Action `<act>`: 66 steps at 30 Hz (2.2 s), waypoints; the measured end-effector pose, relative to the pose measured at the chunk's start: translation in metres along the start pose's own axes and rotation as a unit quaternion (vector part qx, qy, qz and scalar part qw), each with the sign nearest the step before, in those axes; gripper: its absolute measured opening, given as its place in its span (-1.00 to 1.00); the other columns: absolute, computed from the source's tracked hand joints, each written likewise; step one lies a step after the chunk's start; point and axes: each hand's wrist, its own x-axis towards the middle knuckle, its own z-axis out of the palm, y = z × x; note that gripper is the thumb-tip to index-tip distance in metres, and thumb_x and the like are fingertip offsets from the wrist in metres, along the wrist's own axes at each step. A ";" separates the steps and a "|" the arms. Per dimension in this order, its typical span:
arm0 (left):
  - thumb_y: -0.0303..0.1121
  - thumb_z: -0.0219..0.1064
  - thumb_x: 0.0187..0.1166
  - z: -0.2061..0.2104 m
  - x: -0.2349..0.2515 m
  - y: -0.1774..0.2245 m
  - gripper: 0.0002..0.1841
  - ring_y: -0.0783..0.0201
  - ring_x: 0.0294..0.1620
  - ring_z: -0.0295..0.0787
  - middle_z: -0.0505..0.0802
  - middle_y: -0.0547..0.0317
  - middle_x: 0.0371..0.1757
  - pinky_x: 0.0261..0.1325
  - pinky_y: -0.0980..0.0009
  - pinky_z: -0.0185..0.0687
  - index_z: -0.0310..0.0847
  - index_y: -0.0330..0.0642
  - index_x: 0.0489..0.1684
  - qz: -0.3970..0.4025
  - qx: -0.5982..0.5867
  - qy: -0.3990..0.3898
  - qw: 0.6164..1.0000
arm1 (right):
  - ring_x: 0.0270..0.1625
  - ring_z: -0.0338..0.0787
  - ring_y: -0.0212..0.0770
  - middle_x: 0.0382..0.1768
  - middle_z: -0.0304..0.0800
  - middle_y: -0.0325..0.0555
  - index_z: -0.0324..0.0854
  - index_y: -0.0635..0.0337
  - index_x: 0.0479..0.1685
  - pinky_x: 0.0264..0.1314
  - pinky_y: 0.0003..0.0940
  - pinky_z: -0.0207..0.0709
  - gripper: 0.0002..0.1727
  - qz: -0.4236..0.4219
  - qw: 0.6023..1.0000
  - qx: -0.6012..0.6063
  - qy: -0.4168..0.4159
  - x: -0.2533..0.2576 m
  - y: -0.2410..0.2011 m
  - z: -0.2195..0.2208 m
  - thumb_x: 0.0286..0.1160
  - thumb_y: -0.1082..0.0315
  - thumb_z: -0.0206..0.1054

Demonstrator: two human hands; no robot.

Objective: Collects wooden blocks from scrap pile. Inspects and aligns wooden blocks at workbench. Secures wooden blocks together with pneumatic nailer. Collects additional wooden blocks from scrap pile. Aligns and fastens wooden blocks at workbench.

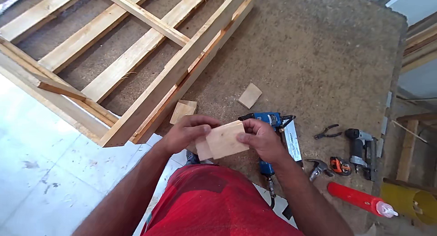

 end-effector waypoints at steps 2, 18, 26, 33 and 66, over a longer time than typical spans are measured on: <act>0.10 0.47 0.45 -0.001 -0.014 -0.002 -0.42 0.26 0.16 0.83 0.86 0.21 0.24 0.22 0.18 0.84 0.73 -0.07 0.34 0.067 0.164 0.055 0.983 | -0.19 0.87 -0.15 -0.17 0.86 0.06 0.68 0.30 0.08 -0.09 -0.20 0.83 -0.71 0.055 0.993 0.096 0.044 -0.002 0.014 0.002 0.48 0.32 0.46; -0.01 0.78 -0.08 0.023 -0.022 -0.014 -0.01 0.36 0.31 0.70 0.71 0.20 0.34 0.38 0.28 0.72 0.43 -0.04 0.54 0.105 0.367 0.143 0.913 | -0.22 0.90 -0.08 -0.15 0.87 0.17 0.65 0.37 0.07 -0.22 -0.19 0.83 -0.69 0.149 0.965 0.205 0.058 0.001 0.017 0.016 0.56 0.29 0.44; 0.03 0.77 -0.08 0.025 -0.026 -0.013 -0.05 0.40 0.27 0.72 0.73 0.25 0.31 0.31 0.32 0.76 0.48 -0.01 0.50 0.121 0.373 0.160 0.906 | -0.20 0.90 -0.07 -0.16 0.86 0.16 0.64 0.37 0.05 -0.15 -0.14 0.85 -0.68 0.123 0.970 0.200 0.055 -0.005 0.017 0.018 0.51 0.31 0.48; 0.03 0.75 0.08 0.026 -0.038 -0.016 0.11 0.08 0.59 0.49 0.47 0.08 0.63 0.53 0.06 0.62 0.14 0.17 0.78 0.282 0.385 0.175 0.861 | -0.20 0.88 -0.17 -0.16 0.85 0.01 0.66 0.19 0.12 -0.17 -0.25 0.85 -0.54 -0.074 0.993 0.084 0.041 -0.028 0.009 0.018 0.31 0.17 0.62; 0.37 0.47 0.09 0.051 -0.048 0.001 -0.04 0.11 0.41 0.63 0.73 0.18 0.34 0.43 -0.04 0.58 0.53 0.01 0.57 0.034 0.588 0.095 0.803 | -0.33 0.87 -0.08 -0.32 0.85 0.12 0.64 0.35 -0.05 -0.24 -0.20 0.81 -0.65 0.140 0.983 0.113 0.021 -0.020 0.019 0.045 0.39 0.28 0.59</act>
